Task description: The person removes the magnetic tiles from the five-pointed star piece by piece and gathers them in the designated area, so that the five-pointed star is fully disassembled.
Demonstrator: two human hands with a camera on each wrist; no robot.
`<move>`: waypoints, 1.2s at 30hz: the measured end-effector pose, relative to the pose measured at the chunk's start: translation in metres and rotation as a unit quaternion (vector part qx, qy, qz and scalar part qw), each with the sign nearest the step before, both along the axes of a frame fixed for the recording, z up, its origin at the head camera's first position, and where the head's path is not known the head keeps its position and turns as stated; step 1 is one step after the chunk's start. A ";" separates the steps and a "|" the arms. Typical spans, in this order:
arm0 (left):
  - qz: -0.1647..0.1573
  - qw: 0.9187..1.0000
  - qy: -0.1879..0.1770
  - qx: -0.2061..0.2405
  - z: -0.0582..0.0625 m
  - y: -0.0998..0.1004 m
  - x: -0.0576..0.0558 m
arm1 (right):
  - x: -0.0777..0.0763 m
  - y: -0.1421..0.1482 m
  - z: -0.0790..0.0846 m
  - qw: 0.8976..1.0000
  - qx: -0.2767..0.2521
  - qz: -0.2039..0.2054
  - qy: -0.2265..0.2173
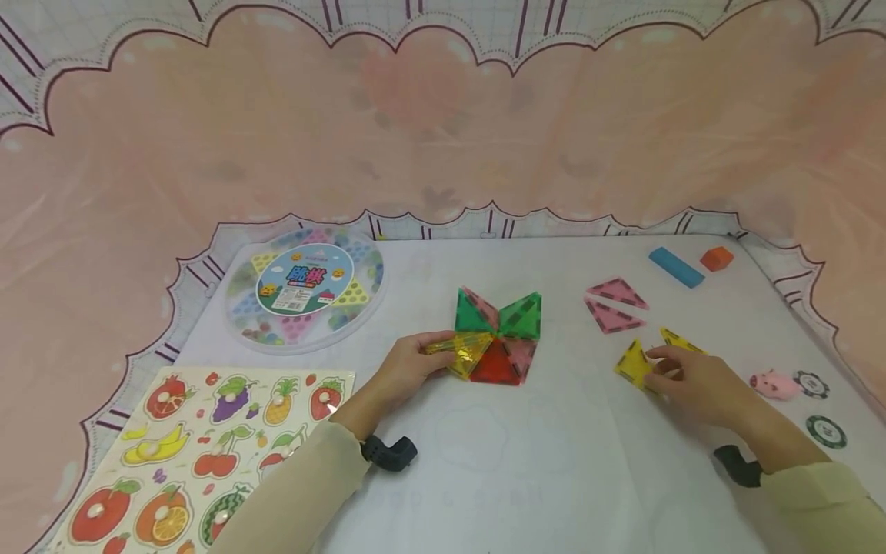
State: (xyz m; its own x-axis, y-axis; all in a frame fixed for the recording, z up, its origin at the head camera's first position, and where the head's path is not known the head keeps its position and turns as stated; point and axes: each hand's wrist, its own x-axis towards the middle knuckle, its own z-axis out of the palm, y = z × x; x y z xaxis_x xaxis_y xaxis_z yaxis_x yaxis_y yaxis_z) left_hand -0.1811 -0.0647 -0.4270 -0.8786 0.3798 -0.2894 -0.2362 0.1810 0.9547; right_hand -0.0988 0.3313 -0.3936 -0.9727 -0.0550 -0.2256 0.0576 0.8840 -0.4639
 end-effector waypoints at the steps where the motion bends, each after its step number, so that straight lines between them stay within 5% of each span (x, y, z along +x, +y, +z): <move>1: 0.001 1.000 0.000 -0.003 0.000 0.000 0.000 | 0.000 0.000 0.000 1.000 0.004 0.000 0.001; 10: 0.006 1.000 0.002 -0.004 -0.001 0.001 0.000 | -0.005 -0.005 -0.007 0.999 0.020 0.004 0.025; 36: 0.007 1.000 -0.004 -0.006 0.000 0.000 0.000 | -0.020 0.012 -0.002 0.999 0.025 -0.025 -0.014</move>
